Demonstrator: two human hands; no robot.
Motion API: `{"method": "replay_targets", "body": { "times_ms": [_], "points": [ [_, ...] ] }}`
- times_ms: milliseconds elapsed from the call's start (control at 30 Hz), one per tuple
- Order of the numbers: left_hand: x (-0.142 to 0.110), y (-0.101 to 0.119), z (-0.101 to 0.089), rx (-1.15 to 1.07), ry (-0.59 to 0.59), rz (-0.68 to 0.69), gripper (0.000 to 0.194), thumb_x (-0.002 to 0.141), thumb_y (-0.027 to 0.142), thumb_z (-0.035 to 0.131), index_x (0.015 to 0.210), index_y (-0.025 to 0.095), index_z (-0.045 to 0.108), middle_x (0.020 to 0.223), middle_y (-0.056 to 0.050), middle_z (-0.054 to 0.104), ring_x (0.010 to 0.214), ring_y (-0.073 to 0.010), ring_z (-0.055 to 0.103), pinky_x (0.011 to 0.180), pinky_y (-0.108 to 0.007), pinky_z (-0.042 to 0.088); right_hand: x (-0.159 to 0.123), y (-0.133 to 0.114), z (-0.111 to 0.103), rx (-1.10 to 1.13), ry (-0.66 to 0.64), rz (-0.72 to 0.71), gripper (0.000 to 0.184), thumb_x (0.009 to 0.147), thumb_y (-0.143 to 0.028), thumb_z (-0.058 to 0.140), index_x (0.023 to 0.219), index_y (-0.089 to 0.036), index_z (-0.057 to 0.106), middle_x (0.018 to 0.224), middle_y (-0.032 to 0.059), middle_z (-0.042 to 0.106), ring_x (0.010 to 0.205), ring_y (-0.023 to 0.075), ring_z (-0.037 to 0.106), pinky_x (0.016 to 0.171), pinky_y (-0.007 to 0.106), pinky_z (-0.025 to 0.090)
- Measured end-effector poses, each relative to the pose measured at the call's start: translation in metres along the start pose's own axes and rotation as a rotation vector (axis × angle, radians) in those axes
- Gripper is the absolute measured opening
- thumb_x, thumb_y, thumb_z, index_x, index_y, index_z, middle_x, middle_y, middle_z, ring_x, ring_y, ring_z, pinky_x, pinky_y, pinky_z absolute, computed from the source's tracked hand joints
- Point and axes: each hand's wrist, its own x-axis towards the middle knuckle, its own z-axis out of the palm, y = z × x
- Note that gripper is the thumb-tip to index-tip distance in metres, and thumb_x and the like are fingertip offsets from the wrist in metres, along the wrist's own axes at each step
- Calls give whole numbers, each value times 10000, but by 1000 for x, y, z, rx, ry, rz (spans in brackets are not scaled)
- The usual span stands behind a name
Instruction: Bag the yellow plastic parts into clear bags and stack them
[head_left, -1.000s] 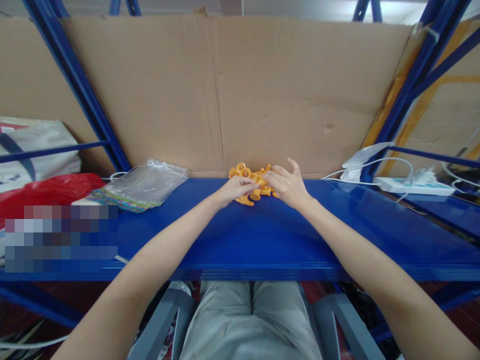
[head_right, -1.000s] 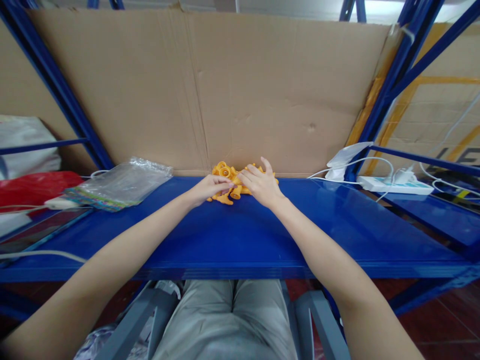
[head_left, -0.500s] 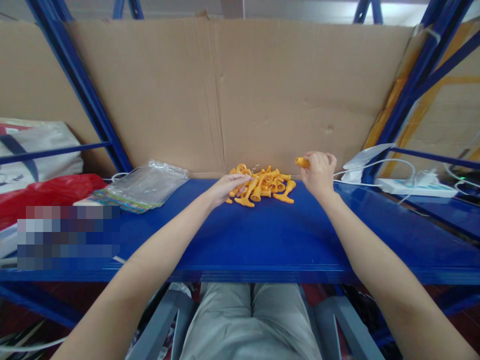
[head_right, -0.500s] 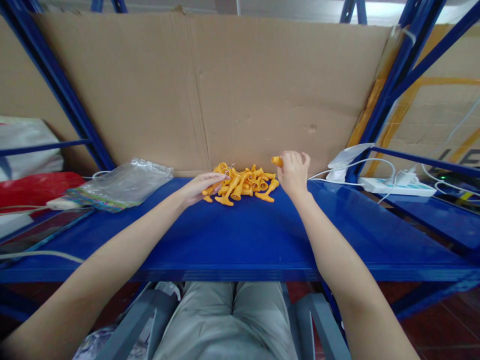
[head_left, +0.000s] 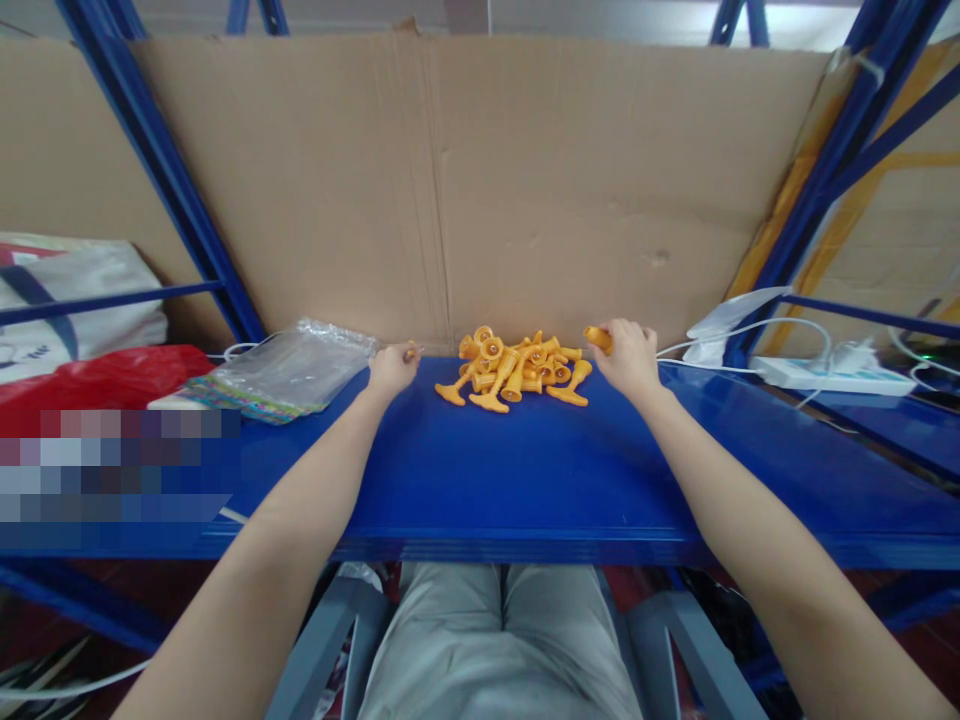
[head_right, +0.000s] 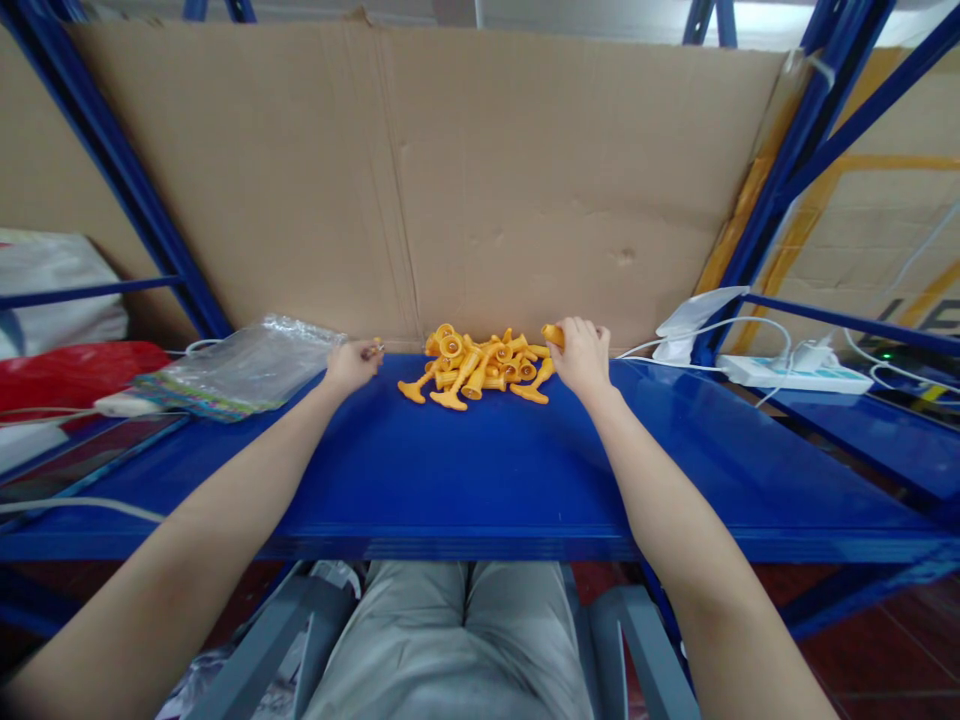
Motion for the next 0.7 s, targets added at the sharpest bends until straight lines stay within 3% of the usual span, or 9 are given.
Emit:
{"method": "replay_targets", "body": {
  "times_ms": [100, 233, 467, 567, 700],
  "points": [
    [-5, -7, 5, 151, -46, -59, 381, 854, 254, 460, 1140, 251, 712, 1150, -111, 711, 1144, -338, 600, 971, -488, 435, -1, 0, 1, 15, -3, -9, 196, 865, -285, 470, 999, -185, 573, 991, 157, 645, 985, 321, 539, 880, 475, 361],
    [-6, -11, 11, 199, -180, -47, 457, 841, 248, 446, 1243, 299, 657, 1288, -77, 653, 1235, -358, 541, 1020, -561, 396, -1, 0, 2, 10, -4, -10, 189, 868, -288, 473, 994, -187, 572, 977, 150, 648, 977, 315, 546, 874, 461, 365],
    [-5, -9, 11, 314, -316, -39, 535, 924, 337, 322, 1415, 217, 496, 1547, -134, 359, 1412, -381, 325, 1064, -685, 279, -1, -4, -1, -7, -39, 5, 178, 862, -275, 485, 985, -180, 572, 980, 155, 654, 967, 314, 553, 863, 458, 369],
    [-3, -7, 10, 367, -347, -24, 530, 927, 324, 306, 1402, 199, 506, 1573, -132, 307, 1445, -357, 267, 1089, -654, 271, -1, -4, 0, -2, -32, -2, 178, 863, -280, 488, 989, -182, 569, 977, 155, 655, 962, 314, 555, 855, 457, 373],
    [3, -8, 11, 336, -463, -62, 550, 892, 324, 377, 1398, 155, 508, 1542, -155, 365, 1367, -317, 426, 1097, -464, 362, -1, -2, 2, 22, -9, -6, 180, 857, -284, 498, 990, -186, 572, 982, 151, 660, 962, 312, 557, 855, 455, 376]
  ]
}}
